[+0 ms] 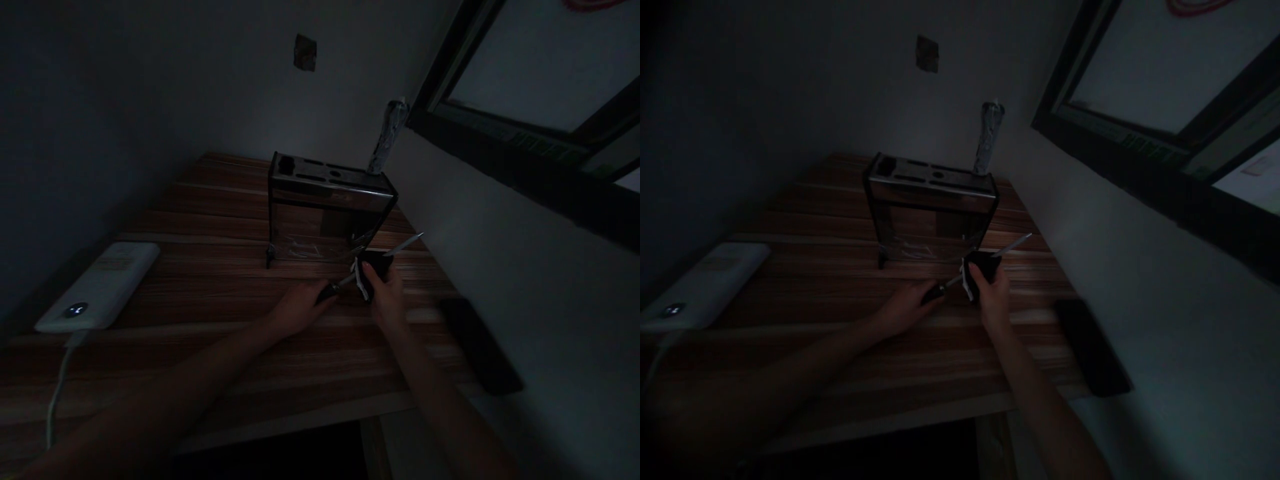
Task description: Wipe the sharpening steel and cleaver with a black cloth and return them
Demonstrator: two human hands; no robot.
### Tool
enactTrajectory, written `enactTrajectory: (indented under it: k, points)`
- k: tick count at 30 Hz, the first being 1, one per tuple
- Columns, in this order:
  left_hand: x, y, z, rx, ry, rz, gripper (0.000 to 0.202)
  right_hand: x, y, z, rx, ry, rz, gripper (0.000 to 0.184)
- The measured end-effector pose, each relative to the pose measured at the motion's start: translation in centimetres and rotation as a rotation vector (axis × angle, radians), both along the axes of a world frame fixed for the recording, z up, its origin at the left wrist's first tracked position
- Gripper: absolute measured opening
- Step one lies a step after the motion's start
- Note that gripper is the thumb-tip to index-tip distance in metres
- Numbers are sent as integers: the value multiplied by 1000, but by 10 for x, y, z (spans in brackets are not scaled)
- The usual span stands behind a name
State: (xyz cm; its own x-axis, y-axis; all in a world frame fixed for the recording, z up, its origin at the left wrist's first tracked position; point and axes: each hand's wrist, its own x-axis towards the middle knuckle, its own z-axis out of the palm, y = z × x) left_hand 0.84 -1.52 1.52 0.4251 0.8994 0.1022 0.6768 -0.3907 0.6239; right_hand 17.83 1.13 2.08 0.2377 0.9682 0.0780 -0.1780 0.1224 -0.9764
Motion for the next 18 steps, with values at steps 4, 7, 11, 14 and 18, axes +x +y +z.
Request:
enactTrajectory:
  k: [4, 7, 11, 14, 18]
  points:
    - [0, 1, -3, 11, -3, 15, 29, -6, -4, -5, -19, -67, 46, 36]
    - [0, 1, -3, -14, -4, 26, 29, -11, -7, -7, -29, -108, 109, 37]
    - [0, 1, -3, -13, -9, 28, 27, -15, -9, -10, -20, -152, 130, 39]
    - [0, 1, -2, -4, -25, 17, 28, -16, -9, -13, -5, -176, 140, 40]
    - [-1, 0, -3, -16, -22, 30, 30, -15, -9, -13, -8, -187, 139, 41]
